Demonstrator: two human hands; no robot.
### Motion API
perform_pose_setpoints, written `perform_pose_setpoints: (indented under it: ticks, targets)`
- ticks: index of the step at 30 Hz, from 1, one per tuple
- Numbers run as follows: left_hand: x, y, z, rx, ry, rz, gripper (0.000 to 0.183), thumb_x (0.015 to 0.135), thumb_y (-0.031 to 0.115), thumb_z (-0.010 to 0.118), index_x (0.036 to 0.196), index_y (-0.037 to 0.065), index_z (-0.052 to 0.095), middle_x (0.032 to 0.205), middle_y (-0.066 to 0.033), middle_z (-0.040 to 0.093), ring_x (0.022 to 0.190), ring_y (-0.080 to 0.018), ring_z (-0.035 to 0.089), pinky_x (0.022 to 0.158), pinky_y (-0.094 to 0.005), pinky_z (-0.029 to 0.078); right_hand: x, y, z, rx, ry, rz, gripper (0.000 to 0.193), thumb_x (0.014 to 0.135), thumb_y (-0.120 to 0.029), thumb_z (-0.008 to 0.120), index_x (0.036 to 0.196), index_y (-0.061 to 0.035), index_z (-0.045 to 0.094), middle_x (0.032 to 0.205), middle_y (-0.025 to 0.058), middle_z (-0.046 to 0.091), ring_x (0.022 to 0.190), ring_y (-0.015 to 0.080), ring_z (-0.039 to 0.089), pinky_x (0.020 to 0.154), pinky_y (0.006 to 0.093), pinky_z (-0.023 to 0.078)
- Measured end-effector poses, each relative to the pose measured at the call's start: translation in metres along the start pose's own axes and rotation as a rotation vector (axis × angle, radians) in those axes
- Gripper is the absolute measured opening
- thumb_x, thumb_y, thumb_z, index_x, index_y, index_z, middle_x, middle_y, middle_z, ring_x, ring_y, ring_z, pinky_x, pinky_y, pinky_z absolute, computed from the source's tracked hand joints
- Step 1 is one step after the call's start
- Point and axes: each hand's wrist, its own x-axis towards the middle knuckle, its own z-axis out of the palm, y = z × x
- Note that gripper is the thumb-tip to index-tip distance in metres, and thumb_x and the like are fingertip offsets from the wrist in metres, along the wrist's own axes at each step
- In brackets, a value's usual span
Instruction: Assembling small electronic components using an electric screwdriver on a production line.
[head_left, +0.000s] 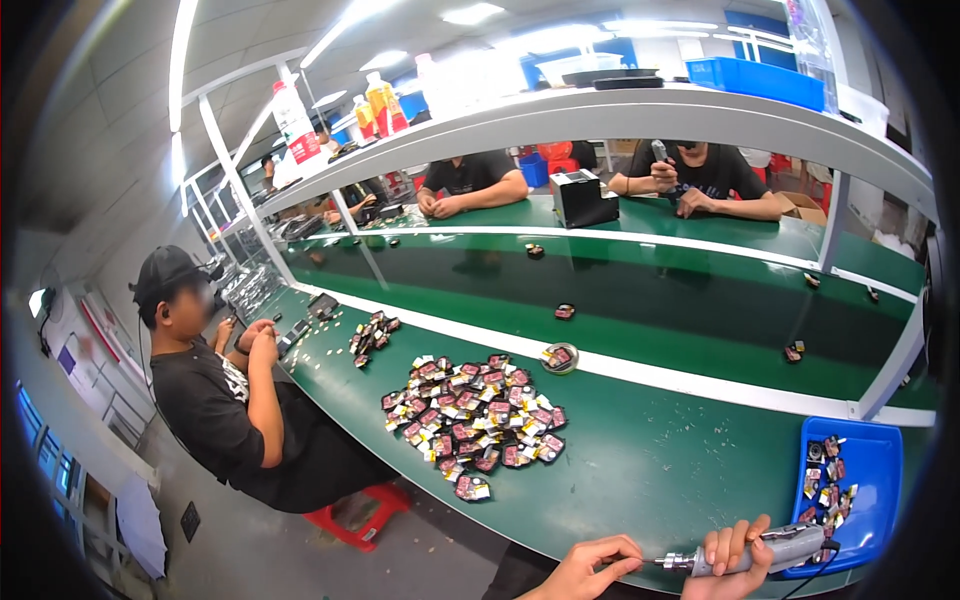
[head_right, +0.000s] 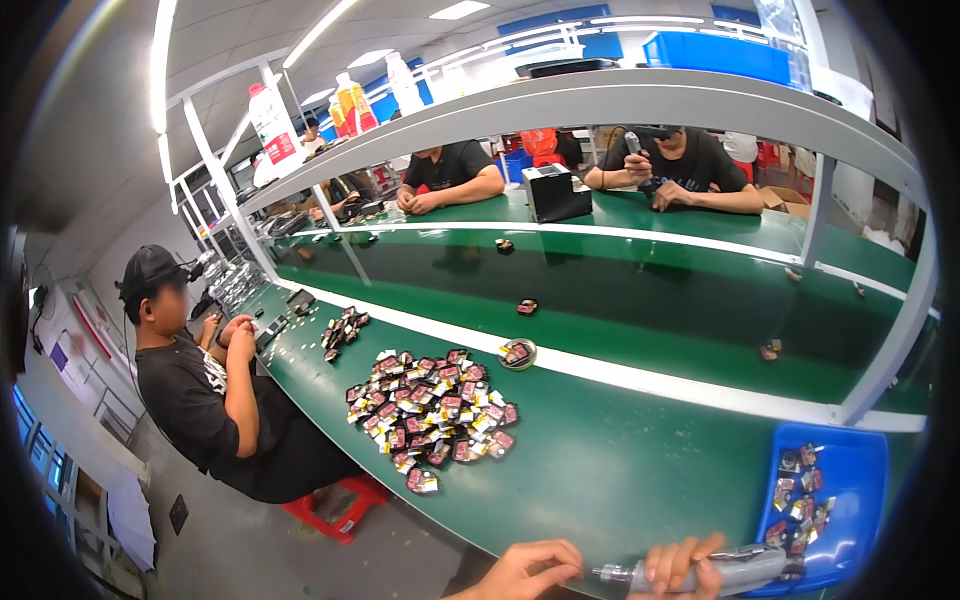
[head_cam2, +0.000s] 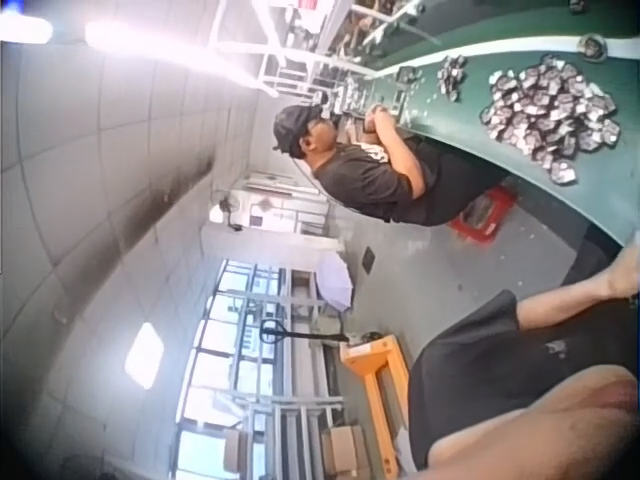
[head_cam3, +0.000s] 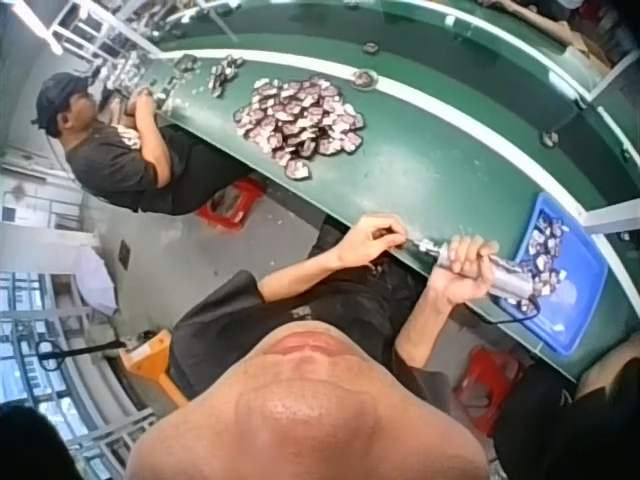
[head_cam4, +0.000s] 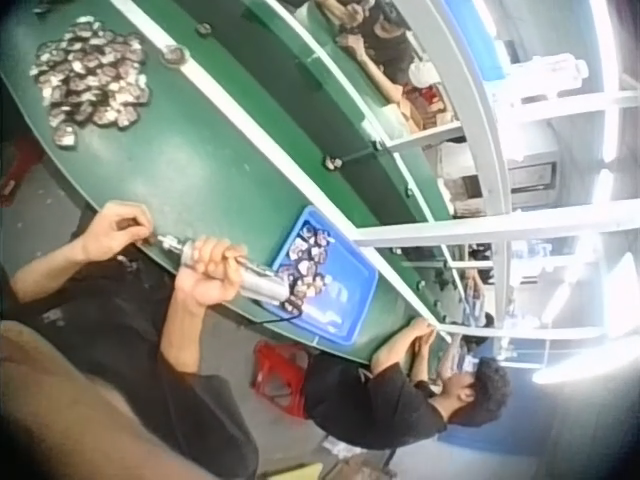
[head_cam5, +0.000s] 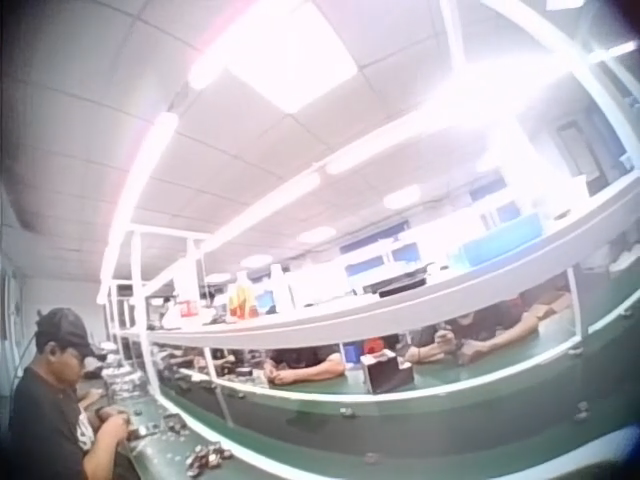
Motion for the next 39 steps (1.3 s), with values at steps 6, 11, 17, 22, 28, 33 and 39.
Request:
perform_pose_setpoints:
  ticks: [6, 11, 17, 22, 28, 33, 39]
  targets:
    - [0.007, -0.009, -0.005, -0.219, -0.037, -0.114, 0.01, 0.092, 0.01, 0.061, 0.092, 0.0, 0.063, 0.081, -0.0054, 0.065, 0.068, -0.0087, 0.057, 0.064, -0.0224, 0.047, 0.002, -0.005, -0.006, 0.03, -0.009, -0.011, 0.007, 0.085, -0.011, 0.052, 0.087, -0.0045, 0.051, 0.059, 0.0001, 0.036, 0.05, 0.0108, 0.034, 0.057, 0.0278, 0.032]
    - [0.011, -0.004, -0.009, -0.263, -0.122, -0.165, 0.011, 0.092, 0.007, 0.059, 0.091, -0.003, 0.062, 0.087, -0.01, 0.064, 0.075, -0.0149, 0.059, 0.068, -0.0269, 0.049, 0.005, 0.004, -0.016, 0.012, 0.085, -0.103, 0.01, 0.086, -0.016, 0.049, 0.086, -0.0087, 0.041, 0.053, -0.0007, 0.033, 0.04, 0.0098, 0.032, 0.045, 0.0278, 0.036]
    - [0.011, -0.004, -0.005, -0.359, -0.264, -0.187, 0.018, 0.096, 0.013, 0.056, 0.09, -0.003, 0.06, 0.087, -0.0066, 0.06, 0.079, -0.0114, 0.055, 0.07, -0.0244, 0.045, -0.003, -0.007, -0.02, 0.037, 0.029, -0.081, 0.009, 0.087, -0.015, 0.048, 0.086, -0.008, 0.041, 0.053, 0.0001, 0.034, 0.041, 0.0103, 0.034, 0.047, 0.0284, 0.038]
    - [0.009, 0.006, 0.001, -0.138, -0.146, -0.176, 0.014, 0.092, 0.006, 0.058, 0.084, -0.005, 0.061, 0.087, -0.01, 0.061, 0.075, -0.0139, 0.056, 0.067, -0.0254, 0.046, -0.005, -0.009, -0.016, -0.046, 0.01, -0.107, 0.008, 0.087, -0.014, 0.046, 0.085, -0.0082, 0.041, 0.054, 0.0, 0.034, 0.041, 0.0099, 0.034, 0.048, 0.0285, 0.037]
    - [0.016, 0.016, 0.017, 0.433, 0.052, 0.296, 0.008, 0.083, -0.006, 0.061, 0.075, -0.005, 0.06, 0.078, -0.012, 0.063, 0.064, -0.0148, 0.056, 0.058, -0.0259, 0.045, 0.003, -0.014, -0.021, -0.048, -0.045, -0.09, 0.01, 0.086, -0.019, 0.047, 0.086, -0.0086, 0.044, 0.056, 0.0003, 0.036, 0.044, 0.0112, 0.034, 0.052, 0.0298, 0.035]
    - [0.017, 0.0, 0.023, 0.314, 0.085, 0.263, 0.006, 0.082, -0.006, 0.063, 0.079, -0.008, 0.058, 0.073, -0.0144, 0.062, 0.065, -0.0191, 0.059, 0.057, -0.0269, 0.045, 0.008, -0.016, -0.032, -0.002, -0.062, -0.092, 0.011, 0.088, -0.019, 0.045, 0.087, -0.0075, 0.046, 0.055, -0.0002, 0.036, 0.043, 0.0105, 0.035, 0.052, 0.0293, 0.036]
    - [0.023, -0.006, 0.022, 0.573, 0.131, 0.611, 0.014, 0.071, -0.009, 0.07, 0.079, -0.004, 0.06, 0.072, -0.0115, 0.061, 0.063, -0.0242, 0.059, 0.055, -0.0307, 0.047, 0.009, -0.018, -0.035, -0.021, -0.101, -0.067, 0.011, 0.088, -0.019, 0.044, 0.088, -0.0083, 0.048, 0.055, -0.0001, 0.037, 0.044, 0.0105, 0.036, 0.054, 0.0295, 0.037]
